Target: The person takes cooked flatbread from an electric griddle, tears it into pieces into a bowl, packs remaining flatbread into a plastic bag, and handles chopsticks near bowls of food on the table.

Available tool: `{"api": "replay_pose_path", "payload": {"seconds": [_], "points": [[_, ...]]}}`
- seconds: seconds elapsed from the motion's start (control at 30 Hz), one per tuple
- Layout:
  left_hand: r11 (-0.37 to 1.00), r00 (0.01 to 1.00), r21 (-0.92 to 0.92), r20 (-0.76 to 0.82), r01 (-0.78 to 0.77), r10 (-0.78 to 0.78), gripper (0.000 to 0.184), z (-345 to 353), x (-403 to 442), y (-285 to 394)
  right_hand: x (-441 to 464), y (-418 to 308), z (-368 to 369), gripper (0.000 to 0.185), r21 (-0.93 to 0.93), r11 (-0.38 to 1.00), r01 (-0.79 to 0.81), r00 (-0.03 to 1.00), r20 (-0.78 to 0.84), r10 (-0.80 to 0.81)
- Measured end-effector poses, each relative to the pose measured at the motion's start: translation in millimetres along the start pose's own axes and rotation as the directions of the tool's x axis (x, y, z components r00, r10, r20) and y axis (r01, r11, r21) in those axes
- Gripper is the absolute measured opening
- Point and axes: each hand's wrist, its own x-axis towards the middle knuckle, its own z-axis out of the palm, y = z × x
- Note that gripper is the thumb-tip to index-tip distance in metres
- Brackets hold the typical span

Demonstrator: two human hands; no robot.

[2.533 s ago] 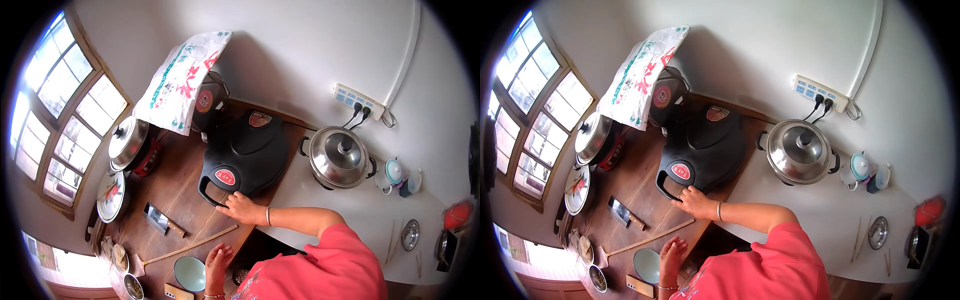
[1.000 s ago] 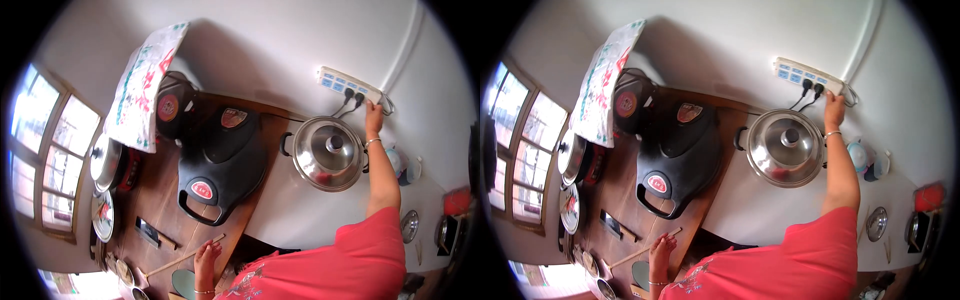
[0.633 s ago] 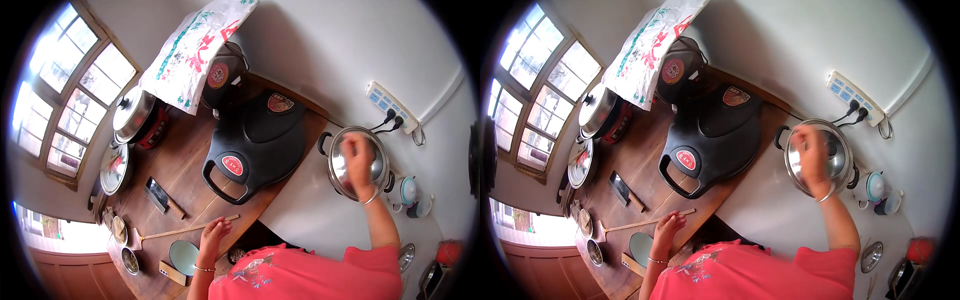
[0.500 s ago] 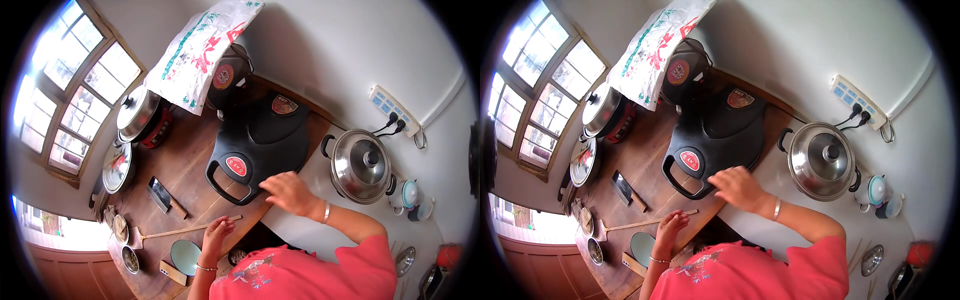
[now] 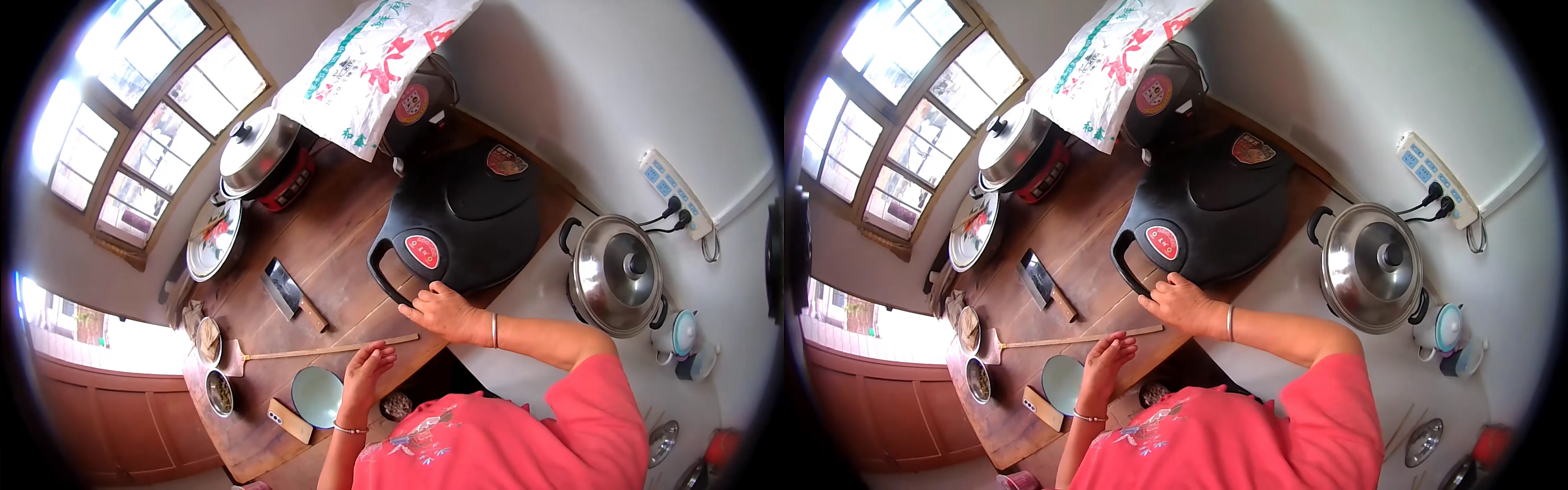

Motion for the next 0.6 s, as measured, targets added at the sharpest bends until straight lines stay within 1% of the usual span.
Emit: {"api": "replay_pose_path", "payload": {"seconds": [0.07, 0.13, 0.27, 0.33, 0.37, 0.4, 0.47, 0.53, 0.57, 0.6], "points": [[1.000, 1.000, -0.012, -0.019, 0.006, -0.007, 0.024, -0.6, -2.2, -0.1, 2.7, 0.8, -9.1, 0.039, 0.020, 1.000, 0.011, 1.000, -0.002, -0.011], [1.000, 0.999, -0.028, -0.032, 0.004, -0.005, 0.024, -3.6, -2.5, -1.8, 5.0, 2.2, -24.8, 0.040, 0.055, 0.998, -0.006, 0.999, -0.045, 0.009], [0.999, 0.999, -0.036, -0.046, -0.006, 0.004, 0.026, -4.8, -1.5, 3.0, 16.0, 9.5, -72.3, 0.039, 0.028, 1.000, -0.008, 0.997, -0.082, 0.010], [0.999, 0.999, -0.045, -0.047, -0.016, 0.014, 0.026, -5.3, 1.4, 4.4, 22.1, 15.6, -101.0, 0.038, -0.087, 0.996, -0.036, 0.982, -0.189, 0.019], [0.999, 0.999, -0.044, -0.047, -0.023, 0.021, 0.025, -4.9, 3.1, 4.4, 25.1, 20.3, -111.0, 0.038, -0.107, 0.993, -0.057, 0.971, -0.236, 0.031], [0.998, 0.999, -0.057, -0.048, -0.018, 0.015, 0.025, -3.1, 4.3, 5.5, 27.1, 25.4, -124.8, 0.039, -0.099, 0.992, -0.078, 0.967, -0.250, 0.051], [0.999, 0.999, -0.009, -0.021, -0.041, 0.041, 0.027, 1.4, 6.8, 11.7, 31.7, 35.7, -154.7, 0.042, -0.139, 0.983, -0.122, 0.948, -0.309, 0.074], [1.000, 1.000, -0.005, -0.008, -0.028, 0.028, 0.027, 4.7, 9.9, 16.9, 34.2, 47.7, -178.3, 0.046, -0.105, 0.977, -0.186, 0.914, -0.384, 0.133], [0.999, 0.999, 0.014, 0.010, -0.032, 0.032, 0.028, 7.5, 11.4, 19.5, 34.1, 59.2, -183.5, 0.042, -0.160, 0.966, -0.203, 0.902, -0.415, 0.121], [0.999, 0.999, 0.033, 0.031, -0.036, 0.035, 0.028, 10.6, 13.3, 21.2, 33.5, 65.3, -192.1, 0.043, -0.185, 0.954, -0.236, 0.870, -0.477, 0.123]]}}
